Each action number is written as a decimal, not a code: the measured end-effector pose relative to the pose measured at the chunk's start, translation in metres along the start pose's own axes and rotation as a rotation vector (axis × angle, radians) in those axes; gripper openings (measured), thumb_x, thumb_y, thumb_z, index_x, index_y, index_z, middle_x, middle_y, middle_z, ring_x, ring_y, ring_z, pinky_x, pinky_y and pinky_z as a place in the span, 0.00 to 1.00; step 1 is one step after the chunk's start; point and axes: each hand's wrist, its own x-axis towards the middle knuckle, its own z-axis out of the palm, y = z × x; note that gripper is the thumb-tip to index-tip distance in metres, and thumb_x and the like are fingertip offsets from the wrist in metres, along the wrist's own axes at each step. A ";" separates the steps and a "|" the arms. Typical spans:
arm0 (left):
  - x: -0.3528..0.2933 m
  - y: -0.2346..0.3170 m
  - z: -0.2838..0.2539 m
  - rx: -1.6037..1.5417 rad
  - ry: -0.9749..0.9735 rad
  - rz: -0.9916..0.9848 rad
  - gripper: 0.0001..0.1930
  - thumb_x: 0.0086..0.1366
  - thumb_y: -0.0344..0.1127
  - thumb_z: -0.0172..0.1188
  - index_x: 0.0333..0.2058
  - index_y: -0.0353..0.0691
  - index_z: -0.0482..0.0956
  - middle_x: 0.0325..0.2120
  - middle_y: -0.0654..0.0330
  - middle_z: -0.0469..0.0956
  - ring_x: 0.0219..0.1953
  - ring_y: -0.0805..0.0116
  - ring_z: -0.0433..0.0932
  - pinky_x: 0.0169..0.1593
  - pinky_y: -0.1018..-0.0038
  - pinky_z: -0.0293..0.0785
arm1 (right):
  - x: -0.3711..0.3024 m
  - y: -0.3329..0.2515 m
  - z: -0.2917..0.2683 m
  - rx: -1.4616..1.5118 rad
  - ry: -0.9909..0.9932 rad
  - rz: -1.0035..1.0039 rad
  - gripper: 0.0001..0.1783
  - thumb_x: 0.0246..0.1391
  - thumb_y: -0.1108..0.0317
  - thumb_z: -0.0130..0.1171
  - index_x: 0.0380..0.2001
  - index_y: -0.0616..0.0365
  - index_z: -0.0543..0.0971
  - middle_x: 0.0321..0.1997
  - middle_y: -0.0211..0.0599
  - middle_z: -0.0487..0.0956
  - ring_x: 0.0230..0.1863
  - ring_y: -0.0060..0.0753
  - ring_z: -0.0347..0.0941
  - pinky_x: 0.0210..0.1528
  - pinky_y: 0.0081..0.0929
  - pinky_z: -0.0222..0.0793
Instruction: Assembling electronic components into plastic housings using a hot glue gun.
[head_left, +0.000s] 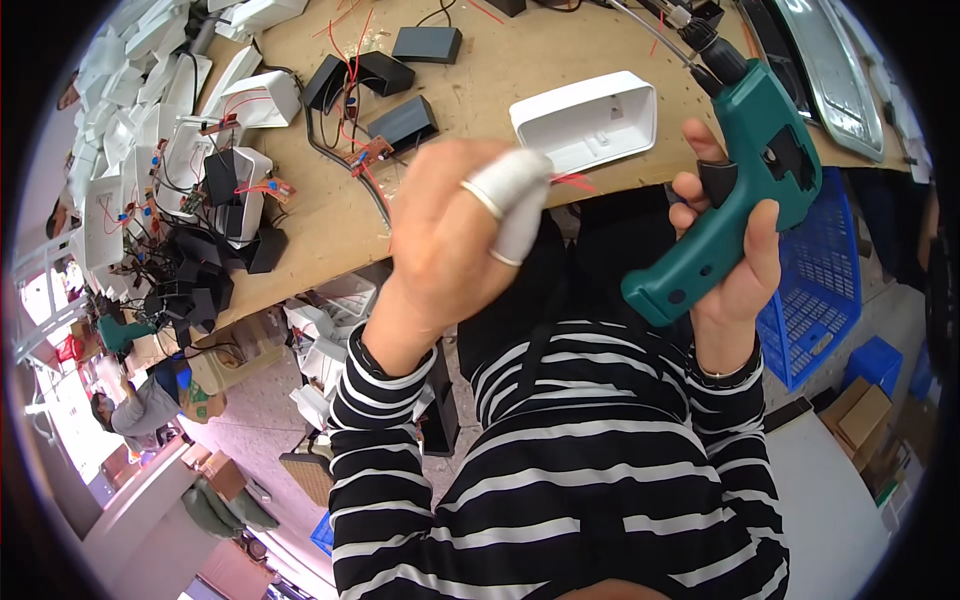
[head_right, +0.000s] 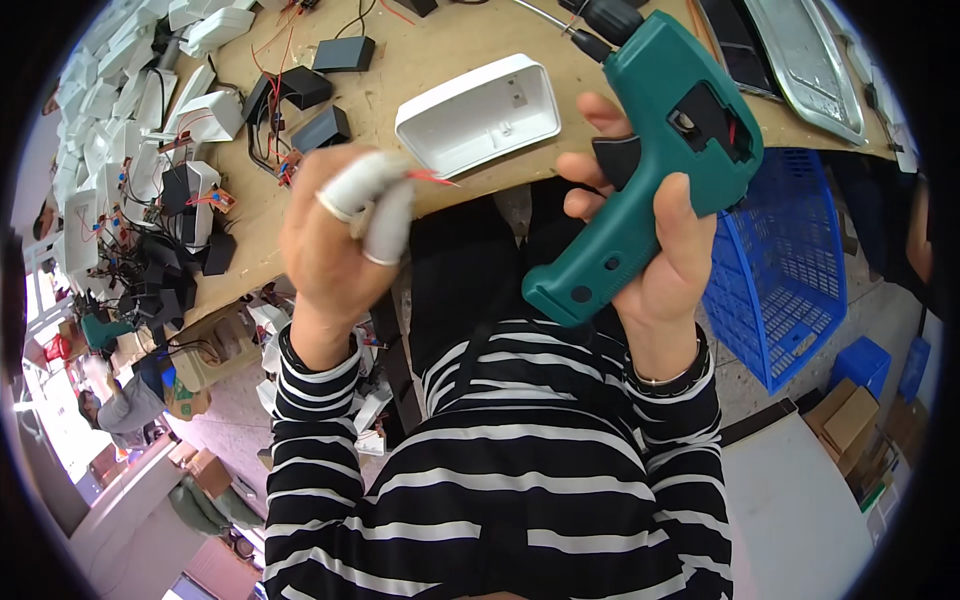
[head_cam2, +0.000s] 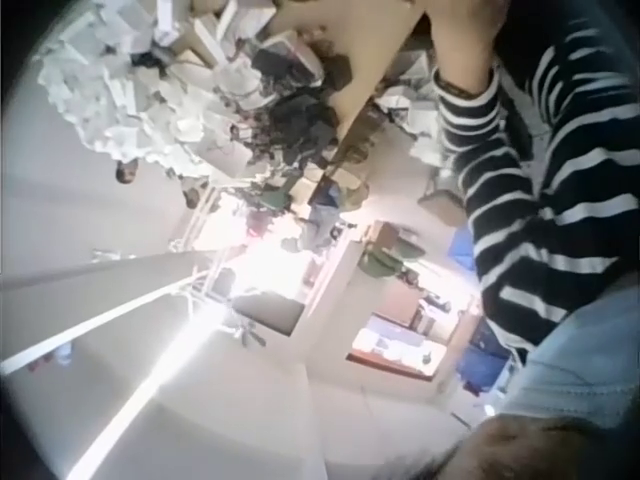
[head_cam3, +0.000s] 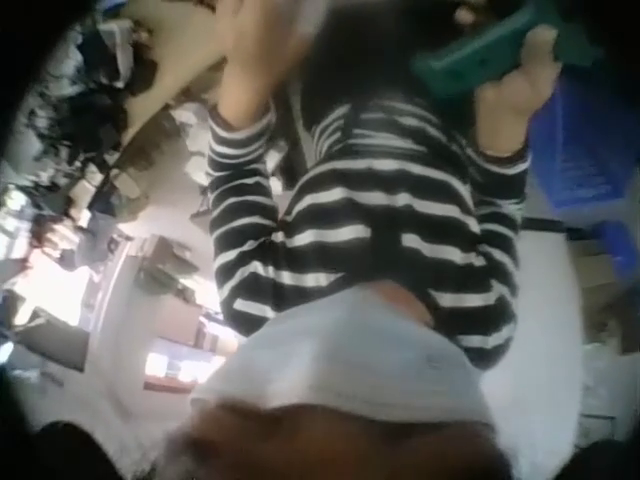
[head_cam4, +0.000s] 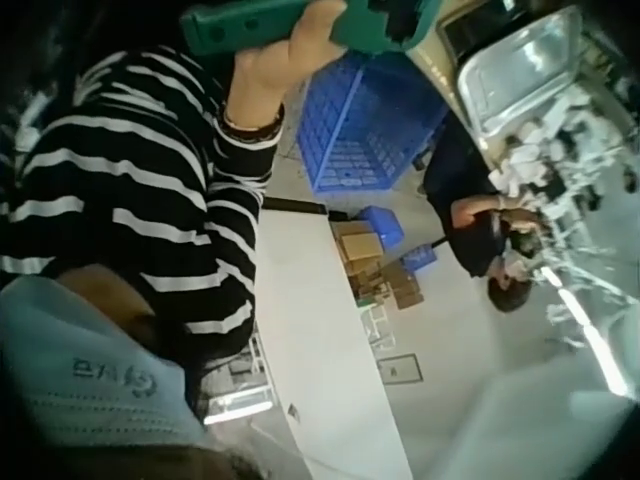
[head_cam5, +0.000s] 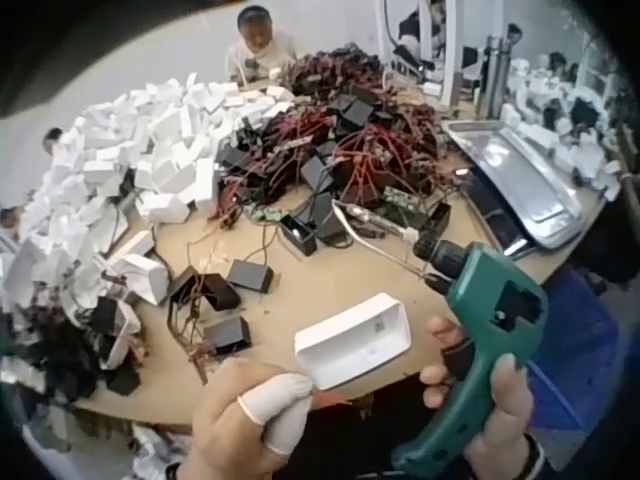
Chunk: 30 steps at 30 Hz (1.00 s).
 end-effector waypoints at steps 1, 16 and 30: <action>-0.002 -0.005 -0.002 -0.019 0.070 -0.106 0.10 0.49 0.23 0.60 0.32 0.35 0.75 0.26 0.55 0.74 0.23 0.65 0.73 0.29 0.78 0.68 | 0.001 0.000 -0.001 0.001 0.000 -0.001 0.37 0.55 0.53 0.48 0.60 0.61 0.49 0.58 0.58 0.56 0.43 0.31 0.70 0.37 0.20 0.70; 0.040 -0.072 -0.116 -0.706 0.533 -0.288 0.05 0.58 0.29 0.50 0.28 0.32 0.70 0.20 0.60 0.70 0.18 0.74 0.66 0.29 0.77 0.67 | 0.009 0.010 -0.002 0.125 0.018 0.001 0.34 0.56 0.53 0.46 0.58 0.63 0.53 0.56 0.55 0.61 0.50 0.42 0.69 0.40 0.24 0.74; -0.002 0.015 0.044 0.055 0.024 -0.185 0.10 0.49 0.21 0.61 0.33 0.35 0.74 0.24 0.61 0.70 0.20 0.76 0.66 0.22 0.84 0.60 | 0.008 0.012 0.007 0.017 0.122 0.098 0.35 0.56 0.54 0.47 0.59 0.63 0.51 0.59 0.54 0.57 0.61 0.50 0.54 0.47 0.26 0.71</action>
